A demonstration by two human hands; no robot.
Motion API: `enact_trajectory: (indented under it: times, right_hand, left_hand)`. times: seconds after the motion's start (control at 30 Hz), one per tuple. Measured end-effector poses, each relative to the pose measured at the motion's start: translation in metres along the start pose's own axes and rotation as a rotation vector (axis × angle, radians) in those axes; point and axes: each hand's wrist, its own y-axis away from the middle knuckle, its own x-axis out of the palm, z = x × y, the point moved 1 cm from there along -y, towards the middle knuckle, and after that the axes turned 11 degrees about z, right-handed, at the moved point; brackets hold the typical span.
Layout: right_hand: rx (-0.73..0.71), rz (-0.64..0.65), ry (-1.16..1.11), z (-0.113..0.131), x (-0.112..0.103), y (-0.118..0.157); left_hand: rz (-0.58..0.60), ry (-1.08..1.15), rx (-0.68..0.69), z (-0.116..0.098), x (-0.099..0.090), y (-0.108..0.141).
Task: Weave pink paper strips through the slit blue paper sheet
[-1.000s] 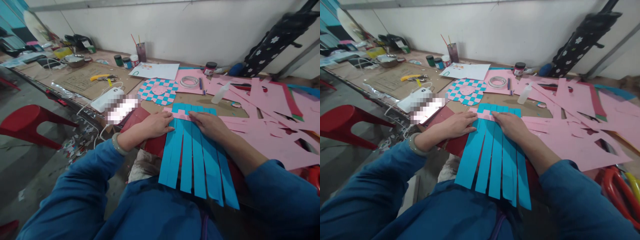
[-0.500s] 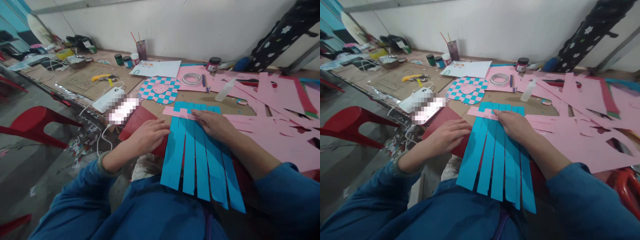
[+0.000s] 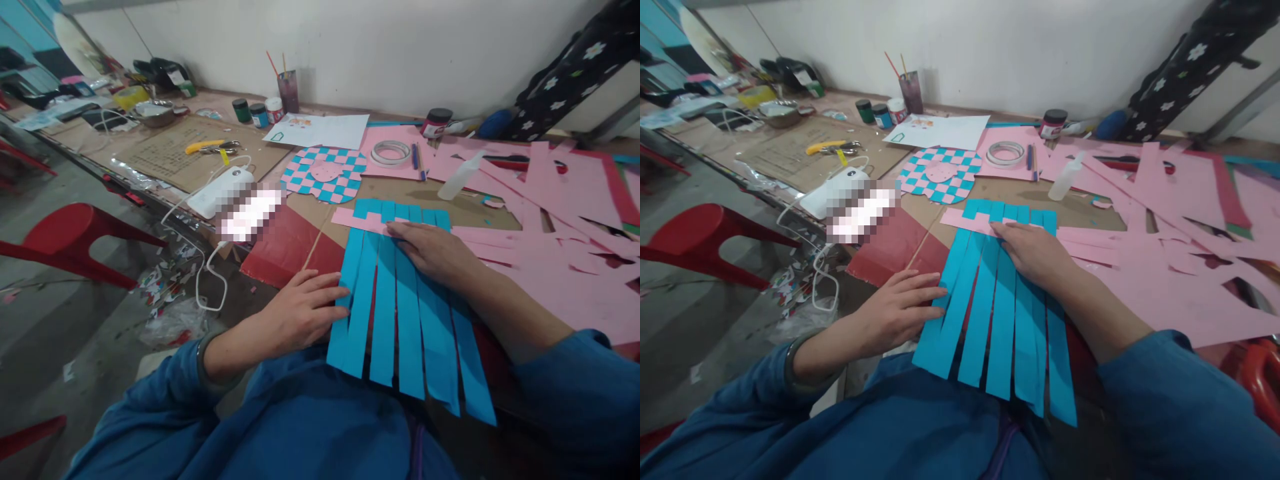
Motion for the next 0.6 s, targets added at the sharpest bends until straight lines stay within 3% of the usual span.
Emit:
enact_trajectory:
  times: [0.3, 0.47, 0.6]
  right_hand:
    - [0.001, -0.002, -0.015, 0.0, -0.001, 0.0]
    - [0.003, -0.006, -0.012, 0.001, 0.0, -0.001]
    - [0.01, -0.001, -0.013, 0.0, 0.001, -0.001]
  left_hand:
    - [-0.286, 0.331, -0.066, 0.019, -0.011, 0.0]
    - [-0.296, 0.437, -0.187, 0.02, -0.016, -0.001]
    - [-0.251, 0.463, -0.035, 0.021, -0.016, -0.002]
